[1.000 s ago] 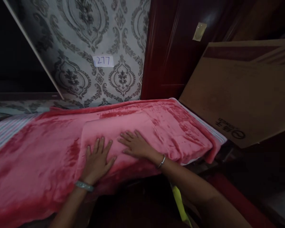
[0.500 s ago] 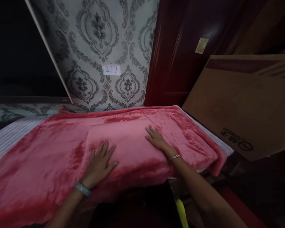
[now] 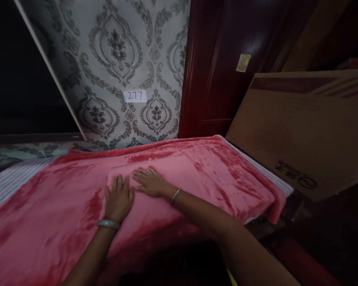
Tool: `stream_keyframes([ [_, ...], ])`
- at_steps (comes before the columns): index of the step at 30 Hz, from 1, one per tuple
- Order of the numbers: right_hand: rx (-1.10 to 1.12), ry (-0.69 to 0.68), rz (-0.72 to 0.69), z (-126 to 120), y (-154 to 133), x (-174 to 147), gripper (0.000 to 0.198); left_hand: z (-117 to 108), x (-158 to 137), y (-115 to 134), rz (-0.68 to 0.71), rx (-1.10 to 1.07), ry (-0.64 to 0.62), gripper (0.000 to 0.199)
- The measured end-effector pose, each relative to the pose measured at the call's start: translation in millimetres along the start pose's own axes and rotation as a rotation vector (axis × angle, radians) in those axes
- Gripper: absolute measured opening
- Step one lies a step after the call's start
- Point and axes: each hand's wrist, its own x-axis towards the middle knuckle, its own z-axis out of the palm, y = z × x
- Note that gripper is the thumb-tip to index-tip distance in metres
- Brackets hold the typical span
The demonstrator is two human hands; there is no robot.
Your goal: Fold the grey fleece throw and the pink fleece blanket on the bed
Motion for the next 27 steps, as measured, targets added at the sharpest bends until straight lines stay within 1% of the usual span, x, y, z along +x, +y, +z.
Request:
stream_keyframes([
  [3,-0.069,0.052,0.227,-15,49,-6,0.050,8,0,-4,0.026,-0.006,0.055,0.059],
  [6,-0.093,0.077,0.443,-29,93,-16,0.042,16,1,-8,0.029,-0.023,0.091,0.058],
  [8,-0.094,0.088,0.556,-34,116,-21,0.043,19,1,-8,0.017,-0.036,0.100,0.058],
  [10,-0.071,0.097,0.667,-35,131,-26,0.046,19,1,-7,0.007,-0.047,0.103,0.058],
  [13,-0.010,0.099,0.810,-32,145,-29,0.048,13,-1,-4,0.001,-0.041,0.069,0.058],
  [16,0.055,0.104,0.909,-29,151,-29,0.050,7,-2,-2,0.004,-0.028,0.040,0.058],
  [19,0.123,0.117,0.953,-30,157,-28,0.051,5,-2,-2,0.002,-0.031,0.060,0.057],
  [23,0.207,0.128,1.015,-40,170,-26,0.034,3,-3,-1,-0.001,-0.027,0.063,0.056],
  [25,0.234,0.133,1.061,-45,176,-25,0.031,1,-3,0,-0.003,-0.023,0.055,0.056],
  [27,0.234,0.172,1.096,-48,181,-23,0.031,0,-3,1,-0.005,-0.018,0.055,0.057],
])
